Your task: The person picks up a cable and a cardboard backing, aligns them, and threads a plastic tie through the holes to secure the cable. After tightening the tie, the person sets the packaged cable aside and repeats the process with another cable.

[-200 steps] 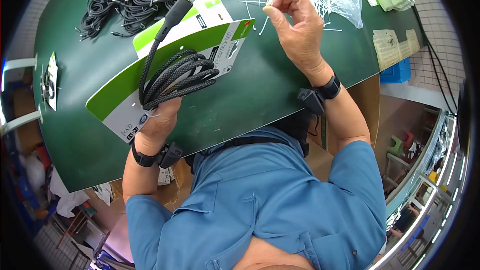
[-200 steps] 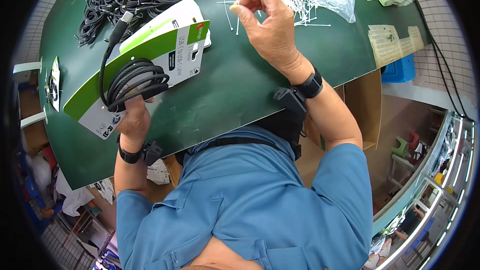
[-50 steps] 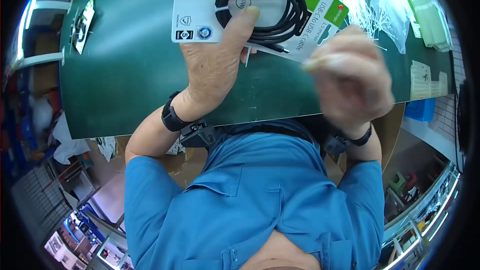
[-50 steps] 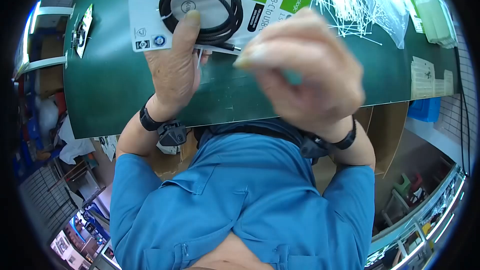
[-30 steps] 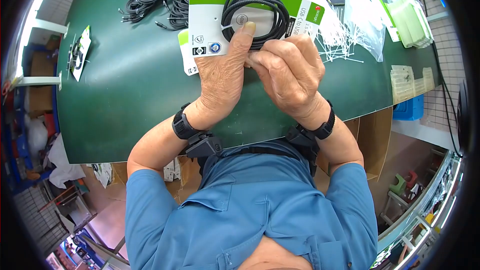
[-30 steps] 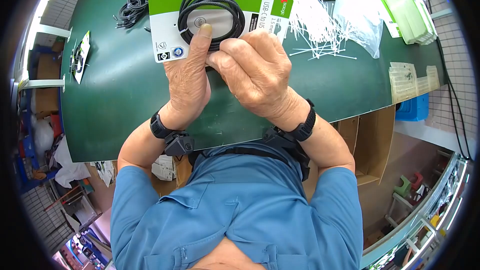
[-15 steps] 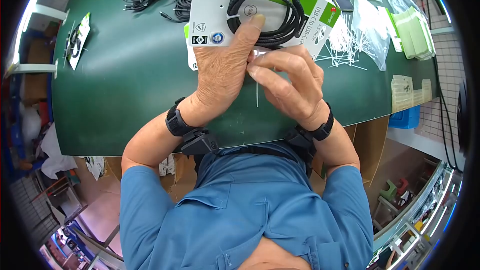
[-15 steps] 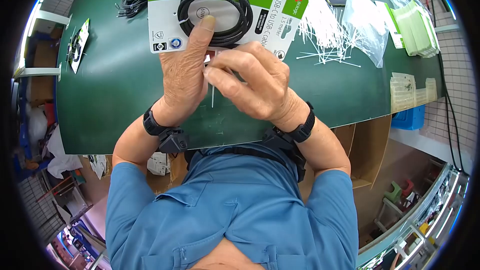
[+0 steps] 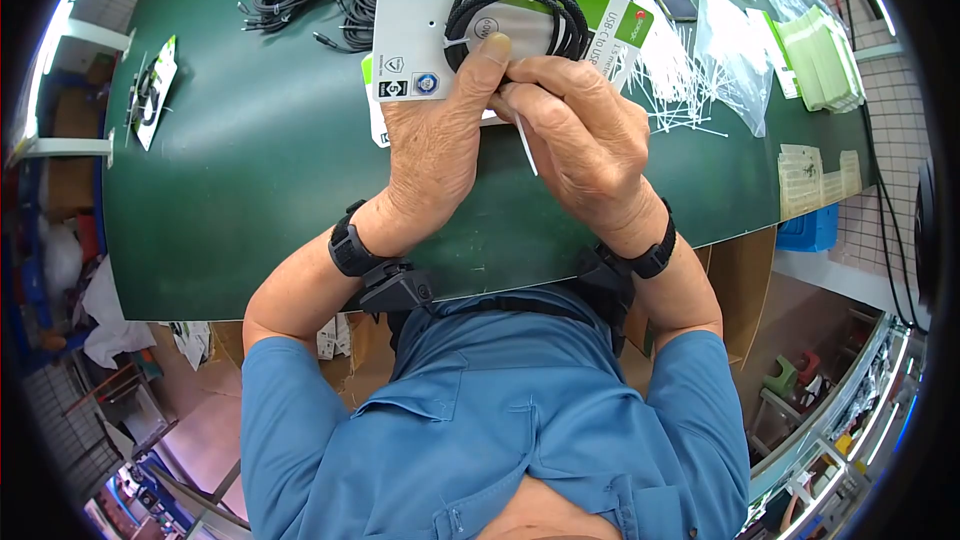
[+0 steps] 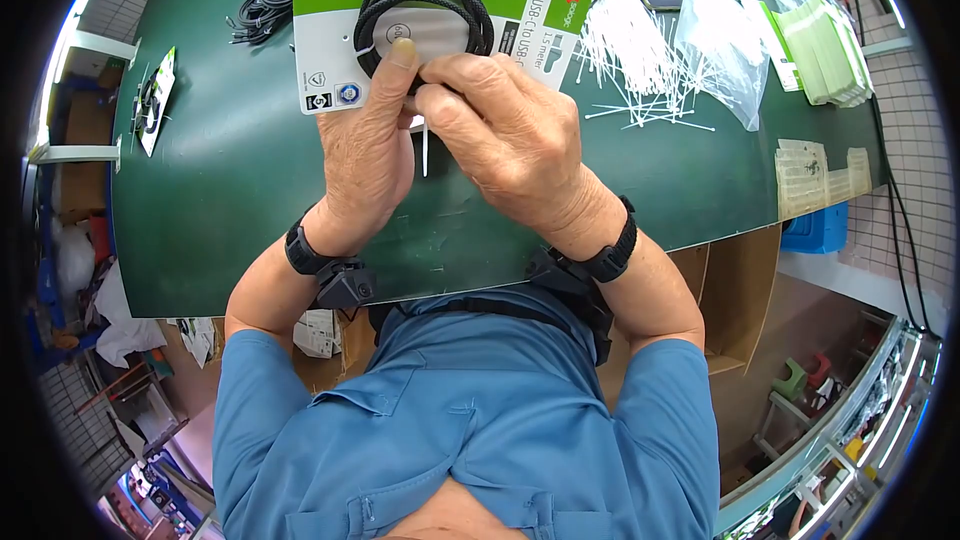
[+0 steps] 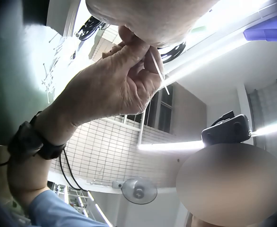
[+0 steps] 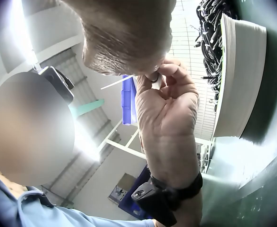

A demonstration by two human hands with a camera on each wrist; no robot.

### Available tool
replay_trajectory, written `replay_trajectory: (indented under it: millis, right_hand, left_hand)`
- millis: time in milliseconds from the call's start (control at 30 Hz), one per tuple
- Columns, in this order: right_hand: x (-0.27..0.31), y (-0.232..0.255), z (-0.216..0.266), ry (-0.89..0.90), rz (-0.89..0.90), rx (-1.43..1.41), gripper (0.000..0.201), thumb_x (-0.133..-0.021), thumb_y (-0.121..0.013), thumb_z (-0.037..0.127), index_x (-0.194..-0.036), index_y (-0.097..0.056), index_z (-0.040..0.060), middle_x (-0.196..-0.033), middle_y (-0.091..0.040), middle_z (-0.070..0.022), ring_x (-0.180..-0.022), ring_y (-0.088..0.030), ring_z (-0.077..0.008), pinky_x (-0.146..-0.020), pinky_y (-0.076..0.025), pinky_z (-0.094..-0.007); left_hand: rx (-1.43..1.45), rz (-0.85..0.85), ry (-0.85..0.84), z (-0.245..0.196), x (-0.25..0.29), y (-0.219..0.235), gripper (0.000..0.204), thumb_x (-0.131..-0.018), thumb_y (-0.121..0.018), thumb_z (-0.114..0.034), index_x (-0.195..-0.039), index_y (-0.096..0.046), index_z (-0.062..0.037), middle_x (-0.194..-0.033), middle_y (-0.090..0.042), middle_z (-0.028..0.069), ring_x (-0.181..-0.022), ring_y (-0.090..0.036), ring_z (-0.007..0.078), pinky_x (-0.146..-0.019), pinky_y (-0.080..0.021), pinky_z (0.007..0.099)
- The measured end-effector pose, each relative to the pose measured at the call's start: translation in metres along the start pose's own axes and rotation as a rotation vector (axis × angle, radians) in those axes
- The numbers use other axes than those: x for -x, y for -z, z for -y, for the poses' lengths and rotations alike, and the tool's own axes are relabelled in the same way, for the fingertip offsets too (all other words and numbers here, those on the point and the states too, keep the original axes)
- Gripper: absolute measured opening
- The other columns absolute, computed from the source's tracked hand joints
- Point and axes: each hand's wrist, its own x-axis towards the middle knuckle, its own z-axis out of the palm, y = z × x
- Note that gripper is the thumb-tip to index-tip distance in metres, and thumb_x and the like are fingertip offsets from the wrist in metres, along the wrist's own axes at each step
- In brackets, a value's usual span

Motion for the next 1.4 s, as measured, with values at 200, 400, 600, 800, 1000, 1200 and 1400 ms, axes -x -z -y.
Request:
replay_trajectory:
  millis: [200,400,600,800,1000,1200,1400]
  right_hand:
    - [-0.002,-0.006,0.001,-0.003,-0.009,-0.012,0.028,-0.07,-0.085,-0.007,-0.092,-0.07,-0.0002,-0.096,-0.071,-0.0121,-0.073,-0.071,-0.021,-0.058,-0.059,-0.0298]
    - [0.003,-0.009,0.003,-0.068,-0.011,0.002,0.03,-0.068,-0.086,-0.007,-0.092,-0.07,0.0007,-0.096,-0.071,-0.0126,-0.071,-0.071,-0.0195,-0.054,-0.058,-0.0281]
    - [0.004,-0.01,0.0,-0.075,-0.052,-0.017,0.029,-0.07,-0.087,-0.006,-0.093,-0.07,0.0012,-0.097,-0.071,-0.0123,-0.07,-0.07,-0.0194,-0.056,-0.059,-0.0279]
    - [0.005,-0.009,0.007,-0.075,-0.141,-0.115,0.034,-0.072,-0.087,-0.007,-0.1,-0.069,0.0012,-0.104,-0.071,-0.0146,-0.077,-0.072,-0.0208,-0.061,-0.06,-0.0282]
    - [0.013,-0.012,0.013,-0.094,-0.126,-0.155,0.036,-0.073,-0.087,-0.007,-0.102,-0.068,0.0013,-0.107,-0.07,-0.0149,-0.083,-0.073,-0.0221,-0.065,-0.062,-0.0291]
    - [0.013,-0.01,0.017,-0.083,-0.106,-0.144,0.034,-0.074,-0.087,-0.006,-0.099,-0.067,0.0019,-0.106,-0.068,-0.0117,-0.083,-0.073,-0.0223,-0.068,-0.064,-0.0304]
    - [0.014,-0.014,0.017,-0.021,-0.16,-0.179,0.034,-0.074,-0.087,-0.006,-0.1,-0.067,0.0027,-0.108,-0.066,-0.0103,-0.082,-0.074,-0.0219,-0.068,-0.064,-0.0306]
  left_hand:
    - [-0.107,0.074,-0.078,-0.002,-0.008,0.018,0.037,-0.098,-0.071,-0.008,-0.131,-0.056,-0.0038,-0.11,-0.066,0.0048,-0.088,-0.066,0.0103,-0.066,-0.054,0.0231]
    - [-0.139,0.06,-0.062,-0.006,-0.01,0.015,0.027,-0.096,-0.072,-0.01,-0.12,-0.064,0.0012,-0.104,-0.069,0.005,-0.091,-0.064,0.0114,-0.077,-0.054,0.027]
    - [-0.18,0.07,-0.051,-0.004,-0.013,0.014,0.023,-0.096,-0.074,-0.009,-0.115,-0.066,0.0008,-0.104,-0.069,0.0047,-0.089,-0.064,0.011,-0.076,-0.054,0.027]
    - [-0.174,0.107,-0.038,-0.014,-0.015,0.013,0.022,-0.095,-0.075,-0.009,-0.114,-0.066,0.0,-0.104,-0.069,0.0044,-0.088,-0.064,0.0109,-0.076,-0.054,0.0269]
    - [-0.209,0.086,-0.075,-0.017,-0.013,0.006,0.025,-0.094,-0.076,-0.01,-0.115,-0.065,-0.0001,-0.103,-0.068,0.0041,-0.087,-0.064,0.0114,-0.076,-0.053,0.027]
    - [-0.183,0.05,-0.091,-0.016,-0.014,0.003,0.025,-0.095,-0.075,-0.01,-0.115,-0.064,0.0,-0.101,-0.068,0.0056,-0.087,-0.065,0.0127,-0.074,-0.055,0.0275]
    - [-0.114,0.073,0.048,-0.016,-0.014,0.008,0.025,-0.095,-0.074,-0.01,-0.114,-0.062,0.0019,-0.097,-0.068,0.01,-0.079,-0.068,0.0163,-0.063,-0.06,0.03]
